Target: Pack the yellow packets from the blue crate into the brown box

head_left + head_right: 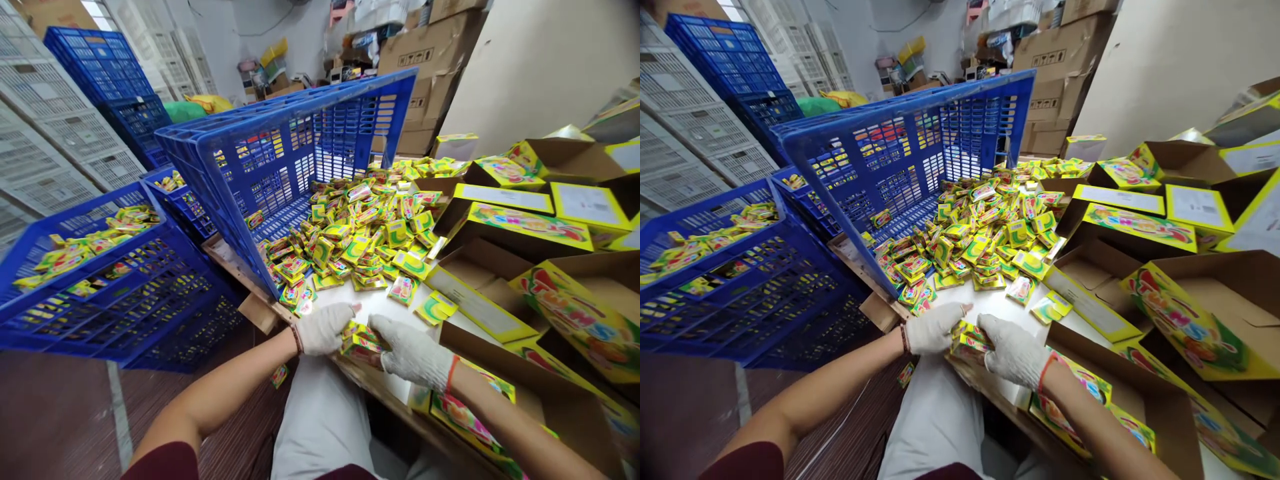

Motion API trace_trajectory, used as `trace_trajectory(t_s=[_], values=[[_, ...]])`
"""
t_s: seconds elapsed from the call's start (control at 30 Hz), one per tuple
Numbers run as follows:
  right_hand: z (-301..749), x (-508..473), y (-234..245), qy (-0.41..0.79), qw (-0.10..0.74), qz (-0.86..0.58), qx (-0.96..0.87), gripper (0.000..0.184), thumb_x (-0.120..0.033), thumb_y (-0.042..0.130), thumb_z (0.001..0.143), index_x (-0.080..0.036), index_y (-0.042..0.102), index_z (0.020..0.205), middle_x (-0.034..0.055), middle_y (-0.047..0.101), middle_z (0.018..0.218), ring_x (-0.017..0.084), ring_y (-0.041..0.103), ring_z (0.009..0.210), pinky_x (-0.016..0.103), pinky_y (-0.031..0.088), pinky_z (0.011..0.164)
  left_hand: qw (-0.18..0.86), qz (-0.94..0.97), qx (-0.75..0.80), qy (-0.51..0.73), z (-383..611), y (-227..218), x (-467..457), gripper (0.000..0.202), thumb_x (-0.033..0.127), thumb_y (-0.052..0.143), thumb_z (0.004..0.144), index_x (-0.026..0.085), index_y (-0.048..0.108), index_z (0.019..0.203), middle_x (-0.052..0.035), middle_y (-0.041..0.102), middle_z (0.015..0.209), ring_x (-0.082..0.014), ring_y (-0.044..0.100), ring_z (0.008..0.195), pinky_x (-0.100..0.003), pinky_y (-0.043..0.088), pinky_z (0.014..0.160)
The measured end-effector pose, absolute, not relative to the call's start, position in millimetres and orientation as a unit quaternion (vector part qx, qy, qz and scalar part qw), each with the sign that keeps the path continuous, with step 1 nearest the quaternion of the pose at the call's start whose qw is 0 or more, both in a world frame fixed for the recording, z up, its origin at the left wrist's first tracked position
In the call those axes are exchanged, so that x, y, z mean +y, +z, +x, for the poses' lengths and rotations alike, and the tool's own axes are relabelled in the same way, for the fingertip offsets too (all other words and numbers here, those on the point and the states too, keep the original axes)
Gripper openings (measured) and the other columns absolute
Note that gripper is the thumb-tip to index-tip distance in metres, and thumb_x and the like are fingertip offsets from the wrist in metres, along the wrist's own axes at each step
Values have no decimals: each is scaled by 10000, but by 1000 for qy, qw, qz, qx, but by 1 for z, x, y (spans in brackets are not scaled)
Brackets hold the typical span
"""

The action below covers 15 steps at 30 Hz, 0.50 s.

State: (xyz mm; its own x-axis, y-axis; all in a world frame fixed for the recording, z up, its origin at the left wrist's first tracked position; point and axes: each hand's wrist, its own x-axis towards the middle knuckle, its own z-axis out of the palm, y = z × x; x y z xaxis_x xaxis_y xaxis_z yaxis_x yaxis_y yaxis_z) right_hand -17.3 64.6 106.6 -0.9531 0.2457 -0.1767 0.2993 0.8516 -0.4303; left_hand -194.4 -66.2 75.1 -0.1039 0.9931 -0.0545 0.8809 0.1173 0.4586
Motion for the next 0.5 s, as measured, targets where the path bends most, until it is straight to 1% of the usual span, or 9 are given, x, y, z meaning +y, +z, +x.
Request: trace_trajectory(t_s=[0.07,0.1,0.17,0.23,0.27,0.3,0.37,0.43,0.5], values=[[-18,60,107,-185,117,145,965,244,-150,606,700,-183,593,942,101,685,898,255,633,794,325,409,668,182,633,739,139,-216,80,-70,502,166,603,806,203,601,1307,-123,632,1350,-269,576,1264,-382,437,1105],[-18,57,106,-154,137,143,968,290,-119,589,702,-171,603,987,125,689,959,277,643,850,340,412,694,186,625,748,124,-228,81,-71,433,160,625,783,212,653,1212,-123,659,1293,-287,592,1233,-413,443,1091],[-18,52,103,-115,160,147,969,393,-65,556,717,-160,616,1094,155,688,1071,303,654,929,361,421,734,197,614,759,89,-247,83,-71,272,132,689,697,230,709,950,-100,720,1078,-313,641,1103,-455,468,1031],[-19,48,96,-111,186,163,963,452,-47,542,750,-160,611,1182,172,687,1135,307,666,948,366,432,737,206,606,766,60,-256,83,-70,204,104,742,602,224,670,750,-82,712,896,-325,654,993,-475,473,981],[-19,48,91,-118,195,171,958,460,-48,551,754,-160,614,1195,178,690,1140,309,673,946,365,438,731,207,601,770,52,-258,83,-69,200,101,756,579,216,643,698,-82,699,852,-331,650,971,-482,467,970],[-19,48,87,-130,198,182,954,453,-55,572,744,-159,625,1182,182,696,1127,312,678,941,364,445,728,206,594,776,49,-258,82,-67,191,115,763,582,209,624,674,-86,688,833,-337,645,964,-487,461,964],[-18,52,80,-187,177,209,943,398,-86,621,707,-167,647,1096,162,711,1053,308,683,912,357,462,722,203,578,788,59,-256,81,-63,144,200,759,658,200,621,697,-95,676,848,-334,638,955,-479,466,938],[-15,58,75,-308,121,253,909,328,-155,660,681,-181,638,1007,105,715,939,282,680,852,341,483,705,203,559,799,84,-254,80,-59,118,297,687,780,189,642,798,-94,674,890,-306,633,927,-441,488,882],[-13,64,74,-476,36,274,835,318,-274,689,681,-190,614,978,56,703,860,260,671,797,335,509,675,211,546,801,121,-248,78,-55,176,313,547,895,174,649,930,-84,676,943,-261,625,899,-387,503,827]])
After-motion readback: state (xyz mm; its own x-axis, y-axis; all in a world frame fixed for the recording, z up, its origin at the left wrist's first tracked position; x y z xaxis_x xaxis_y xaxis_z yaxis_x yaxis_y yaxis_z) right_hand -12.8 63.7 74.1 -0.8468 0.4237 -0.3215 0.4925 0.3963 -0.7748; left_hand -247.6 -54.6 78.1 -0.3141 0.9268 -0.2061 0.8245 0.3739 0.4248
